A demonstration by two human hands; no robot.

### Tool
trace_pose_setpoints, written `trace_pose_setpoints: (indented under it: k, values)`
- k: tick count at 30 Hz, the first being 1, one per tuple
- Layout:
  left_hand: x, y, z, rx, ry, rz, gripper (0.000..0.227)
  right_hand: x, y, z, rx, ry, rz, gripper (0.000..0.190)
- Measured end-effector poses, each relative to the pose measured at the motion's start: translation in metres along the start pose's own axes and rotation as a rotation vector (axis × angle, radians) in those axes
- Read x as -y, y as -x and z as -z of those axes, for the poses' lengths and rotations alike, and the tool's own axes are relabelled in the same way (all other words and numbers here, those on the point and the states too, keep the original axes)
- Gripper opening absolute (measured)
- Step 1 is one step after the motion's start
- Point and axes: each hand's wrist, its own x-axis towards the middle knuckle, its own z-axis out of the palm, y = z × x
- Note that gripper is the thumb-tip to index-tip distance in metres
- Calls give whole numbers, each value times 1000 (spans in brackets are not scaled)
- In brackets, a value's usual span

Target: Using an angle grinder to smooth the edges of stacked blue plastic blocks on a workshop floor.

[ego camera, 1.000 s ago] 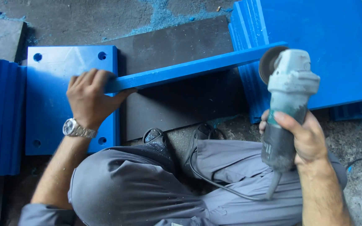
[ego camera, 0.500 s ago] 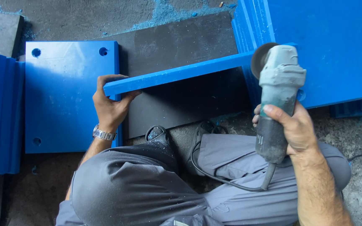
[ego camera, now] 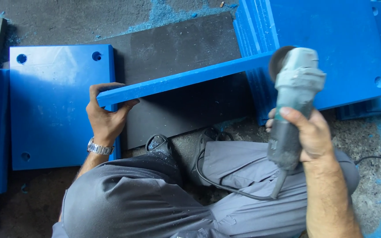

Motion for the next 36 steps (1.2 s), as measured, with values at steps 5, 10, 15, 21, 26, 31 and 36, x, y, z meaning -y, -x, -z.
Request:
trace_pose_setpoints:
  k: [5,10,15,21,26,31,36]
  values:
    - [-2,3,1,11,-30,34,57,-4,8,-34,137,134,-45,56]
    - [-8,6,1,7,-30,35,56,-1,4,-21,107,48,-84,54]
    - [-3,6,1,-11,-29,85,57,2,-8,15,-140,-93,17,51]
    - [1,11,-1,-35,-46,22,56,-9,0,1,20,-35,-39,53]
    - [9,11,-2,-19,-50,73,56,-8,1,-10,78,16,-43,54]
    - [7,11,-2,-30,-65,33,56,-9,-9,17,-2,-166,-2,53]
    - [14,11,-4,-34,-56,54,57,-16,-7,22,-17,-140,22,52]
